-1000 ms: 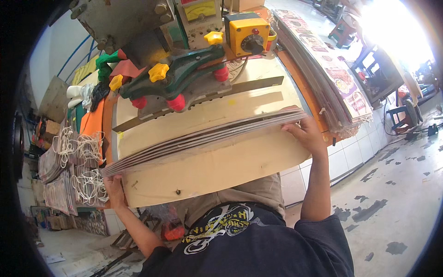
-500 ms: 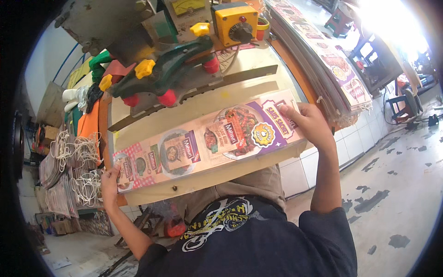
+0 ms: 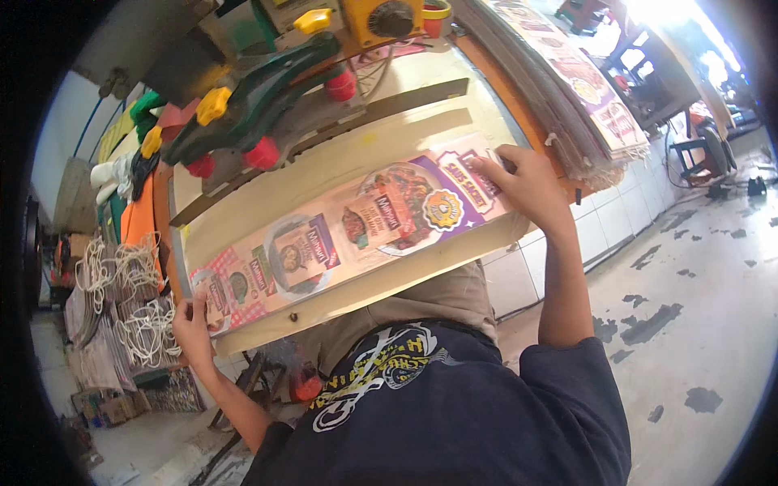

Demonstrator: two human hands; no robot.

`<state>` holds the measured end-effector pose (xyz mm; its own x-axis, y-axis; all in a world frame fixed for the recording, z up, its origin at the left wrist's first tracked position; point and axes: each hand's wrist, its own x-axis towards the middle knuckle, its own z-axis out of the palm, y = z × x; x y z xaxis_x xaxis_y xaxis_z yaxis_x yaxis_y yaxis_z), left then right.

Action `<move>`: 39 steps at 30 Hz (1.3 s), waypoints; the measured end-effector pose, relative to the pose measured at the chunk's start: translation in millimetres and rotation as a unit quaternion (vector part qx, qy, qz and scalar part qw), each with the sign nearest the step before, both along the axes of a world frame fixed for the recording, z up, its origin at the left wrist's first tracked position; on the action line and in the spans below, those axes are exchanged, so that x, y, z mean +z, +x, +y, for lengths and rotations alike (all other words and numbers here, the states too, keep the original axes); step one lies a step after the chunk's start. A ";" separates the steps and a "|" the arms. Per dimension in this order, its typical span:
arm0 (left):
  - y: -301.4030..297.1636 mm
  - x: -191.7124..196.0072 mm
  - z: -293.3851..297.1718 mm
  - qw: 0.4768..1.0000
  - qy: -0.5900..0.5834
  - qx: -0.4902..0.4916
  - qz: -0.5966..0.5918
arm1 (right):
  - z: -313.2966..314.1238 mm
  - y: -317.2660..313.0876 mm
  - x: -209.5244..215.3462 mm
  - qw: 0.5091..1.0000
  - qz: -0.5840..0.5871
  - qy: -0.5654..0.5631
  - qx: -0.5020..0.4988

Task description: The person positions sheets of plastic packaging under a mechanical press, aligns them by hand, and then pushes a stack of the sheets under the machine.

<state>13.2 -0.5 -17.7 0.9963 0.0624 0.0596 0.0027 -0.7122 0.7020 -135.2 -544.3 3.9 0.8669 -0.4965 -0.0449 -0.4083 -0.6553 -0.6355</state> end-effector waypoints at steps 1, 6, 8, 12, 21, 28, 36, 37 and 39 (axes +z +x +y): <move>-1.3 2.1 -2.0 1.000 0.011 0.004 -0.004 | 0.4 -0.3 0.2 1.000 0.006 -0.014 0.002; -5.2 3.1 -2.7 0.998 0.061 0.009 -0.002 | 5.3 -5.0 4.4 0.999 0.047 -0.015 -0.007; -6.6 -0.2 -2.8 0.999 0.036 0.023 0.003 | 11.3 -6.0 2.5 1.000 0.021 -0.003 -0.019; -9.4 -2.5 -5.0 0.999 0.023 0.027 -0.019 | 13.5 -6.6 -4.5 0.999 -0.021 0.025 -0.039; -15.1 -4.6 -4.3 0.999 -0.019 0.044 0.000 | 13.9 -5.9 -0.3 0.999 0.004 -0.007 -0.035; -12.1 -0.8 10.5 0.999 0.036 0.006 0.013 | 22.2 -6.2 5.6 0.998 -0.011 0.018 -0.053; -12.5 7.4 -5.8 0.999 0.032 0.015 -0.023 | 32.8 -4.6 16.1 0.993 -0.076 -0.068 -0.061; -11.5 9.3 -12.7 0.999 0.039 0.018 -0.026 | 34.7 -2.7 16.8 0.991 -0.090 -0.076 -0.062; -10.4 5.9 -11.3 0.998 0.057 0.013 -0.019 | 36.3 -2.3 18.4 0.993 -0.049 -0.080 -0.077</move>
<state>2.8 -11.8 -11.8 0.9913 0.0780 0.1062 -0.0041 -0.7873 0.6166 -137.5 -508.0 22.4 0.7764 -0.6175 0.1260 -0.4531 -0.6859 -0.5694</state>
